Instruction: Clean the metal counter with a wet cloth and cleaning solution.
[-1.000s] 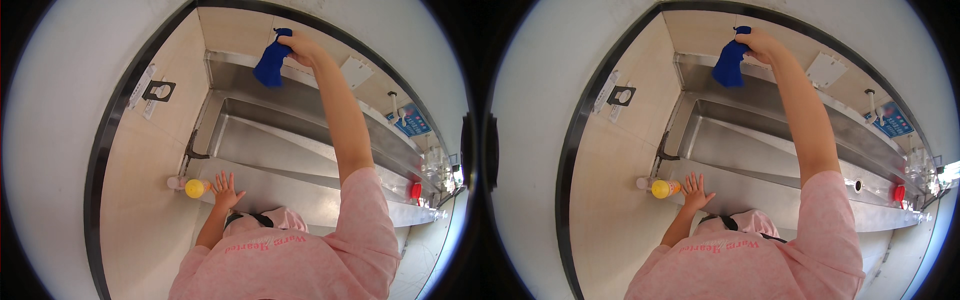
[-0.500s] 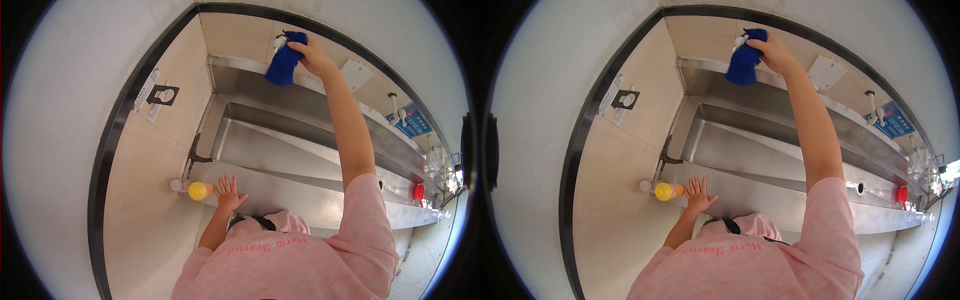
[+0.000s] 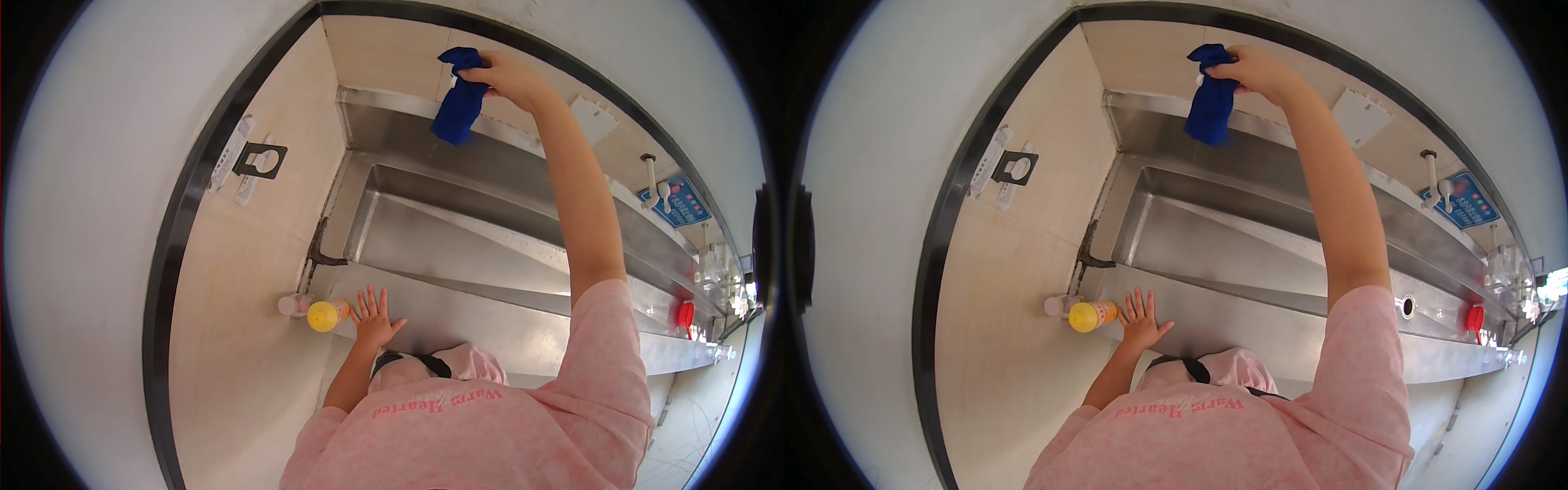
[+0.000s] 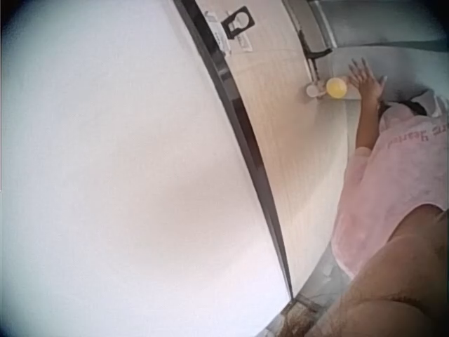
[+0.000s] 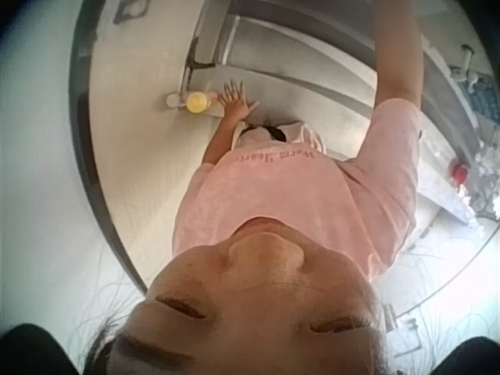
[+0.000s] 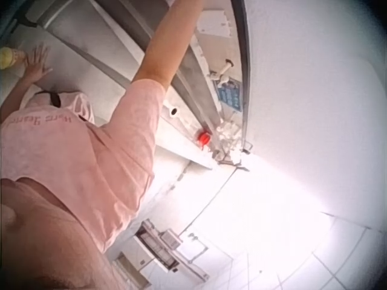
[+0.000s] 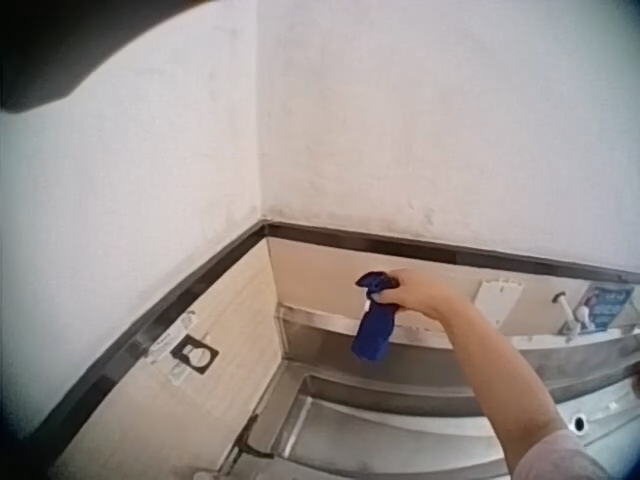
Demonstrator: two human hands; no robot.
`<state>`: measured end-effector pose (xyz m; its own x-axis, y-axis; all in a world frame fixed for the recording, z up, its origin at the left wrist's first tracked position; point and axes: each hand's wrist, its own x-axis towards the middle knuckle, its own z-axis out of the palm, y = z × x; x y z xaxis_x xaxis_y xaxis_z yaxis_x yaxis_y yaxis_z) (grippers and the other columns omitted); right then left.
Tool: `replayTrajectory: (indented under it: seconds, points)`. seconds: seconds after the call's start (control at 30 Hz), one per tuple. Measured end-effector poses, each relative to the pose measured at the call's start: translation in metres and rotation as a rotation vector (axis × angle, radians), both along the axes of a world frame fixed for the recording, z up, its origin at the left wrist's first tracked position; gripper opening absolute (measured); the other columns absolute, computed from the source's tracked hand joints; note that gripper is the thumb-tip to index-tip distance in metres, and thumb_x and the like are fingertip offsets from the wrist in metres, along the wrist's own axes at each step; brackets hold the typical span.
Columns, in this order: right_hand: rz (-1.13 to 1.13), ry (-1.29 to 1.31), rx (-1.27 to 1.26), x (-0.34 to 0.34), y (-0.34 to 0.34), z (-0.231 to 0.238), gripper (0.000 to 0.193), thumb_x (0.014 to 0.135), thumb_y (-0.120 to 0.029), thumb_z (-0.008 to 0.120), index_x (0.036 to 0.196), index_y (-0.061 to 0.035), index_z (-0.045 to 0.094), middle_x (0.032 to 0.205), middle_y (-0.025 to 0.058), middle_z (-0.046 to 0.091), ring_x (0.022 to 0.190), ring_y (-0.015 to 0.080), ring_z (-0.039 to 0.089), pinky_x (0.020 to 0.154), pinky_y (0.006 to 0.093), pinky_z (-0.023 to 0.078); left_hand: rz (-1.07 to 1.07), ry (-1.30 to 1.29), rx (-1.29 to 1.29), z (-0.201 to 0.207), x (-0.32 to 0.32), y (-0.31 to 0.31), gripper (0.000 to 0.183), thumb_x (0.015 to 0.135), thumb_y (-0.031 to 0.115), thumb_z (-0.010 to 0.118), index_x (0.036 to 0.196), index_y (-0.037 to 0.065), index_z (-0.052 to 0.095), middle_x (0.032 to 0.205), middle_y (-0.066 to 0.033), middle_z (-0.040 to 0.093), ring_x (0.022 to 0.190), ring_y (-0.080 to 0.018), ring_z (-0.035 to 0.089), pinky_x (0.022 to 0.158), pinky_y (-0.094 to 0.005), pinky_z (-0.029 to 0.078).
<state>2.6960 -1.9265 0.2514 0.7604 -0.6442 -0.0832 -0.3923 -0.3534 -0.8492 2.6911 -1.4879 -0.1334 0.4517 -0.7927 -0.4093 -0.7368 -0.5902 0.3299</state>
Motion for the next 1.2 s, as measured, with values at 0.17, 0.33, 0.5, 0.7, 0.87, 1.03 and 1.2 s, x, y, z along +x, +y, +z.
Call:
replayTrajectory:
  seconds: [0.17, 0.33, 0.5, 0.7, 0.87, 1.03, 1.2]
  points:
    - [0.105, 0.193, -0.248, 0.007, -0.013, 0.010, 0.036, 0.082, -0.027, 0.067, 0.105, 0.0002, 0.066, 0.091, 0.0057, 0.066, 0.085, 0.0144, 0.060, 0.074, 0.0297, 0.048, -0.034, 0.007, 0.021, -0.004, 0.002, -0.002, 0.104, 0.080, 0.069, 0.053, 0.153, 0.016, 0.002, 0.157, -0.0208, -0.011, 0.143, -0.0457, -0.011, 0.104, -0.0722, 0.000]
    - [0.070, 0.298, -0.496, 0.020, -0.003, 0.019, 0.039, 0.078, -0.030, 0.065, 0.099, 0.0027, 0.066, 0.081, 0.0091, 0.065, 0.076, 0.0186, 0.061, 0.068, 0.0342, 0.048, -0.033, 0.013, 0.015, -0.001, 0.001, -0.002, 0.104, 0.080, 0.068, 0.055, 0.153, 0.016, 0.004, 0.158, -0.0206, -0.011, 0.143, -0.0454, -0.010, 0.105, -0.0715, 0.000]
    - [0.060, 0.281, -0.489, 0.011, -0.009, 0.012, 0.034, 0.079, -0.025, 0.062, 0.099, 0.0019, 0.066, 0.085, 0.0088, 0.065, 0.080, 0.0186, 0.061, 0.071, 0.0355, 0.047, -0.023, 0.010, 0.024, 0.006, 0.001, -0.005, 0.103, 0.080, 0.067, 0.055, 0.153, 0.016, 0.004, 0.158, -0.0202, -0.011, 0.143, -0.0450, -0.011, 0.105, -0.0706, 0.000]
    - [0.055, -0.235, 0.329, -0.013, -0.029, -0.012, 0.036, 0.082, -0.018, 0.063, 0.111, 0.0033, 0.060, 0.101, 0.0065, 0.063, 0.093, 0.0145, 0.056, 0.083, 0.0301, 0.044, -0.006, 0.007, 0.035, 0.013, -0.001, -0.007, 0.100, 0.080, 0.065, 0.057, 0.154, 0.018, 0.007, 0.159, -0.0164, -0.010, 0.145, -0.0410, -0.010, 0.107, -0.0688, 0.001]
    - [0.078, 0.106, -0.261, 0.013, -0.026, -0.004, 0.038, 0.077, -0.028, 0.068, 0.096, 0.0041, 0.064, 0.084, 0.0104, 0.064, 0.078, 0.0187, 0.058, 0.071, 0.0328, 0.046, -0.020, 0.029, 0.051, 0.007, 0.002, -0.006, 0.104, 0.079, 0.068, 0.055, 0.154, 0.018, 0.002, 0.158, -0.0192, -0.012, 0.143, -0.0441, -0.012, 0.105, -0.0701, -0.002]
    - [0.053, 0.163, -0.418, 0.013, -0.013, 0.004, 0.040, 0.076, -0.031, 0.068, 0.094, 0.0046, 0.063, 0.082, 0.0110, 0.063, 0.075, 0.0207, 0.059, 0.069, 0.0343, 0.047, -0.018, 0.026, 0.050, 0.005, 0.001, -0.004, 0.104, 0.079, 0.068, 0.055, 0.154, 0.018, 0.002, 0.158, -0.0192, -0.013, 0.143, -0.0441, -0.012, 0.105, -0.0704, -0.002]
    - [-0.068, -0.019, -0.015, 0.004, -0.019, -0.008, 0.039, 0.081, -0.024, 0.065, 0.107, 0.0050, 0.059, 0.099, 0.0084, 0.063, 0.092, 0.0171, 0.058, 0.083, 0.0318, 0.045, -0.024, 0.026, 0.040, 0.002, 0.001, -0.004, 0.104, 0.080, 0.069, 0.053, 0.153, 0.017, 0.002, 0.157, -0.0203, -0.011, 0.143, -0.0448, -0.011, 0.105, -0.0703, -0.002]
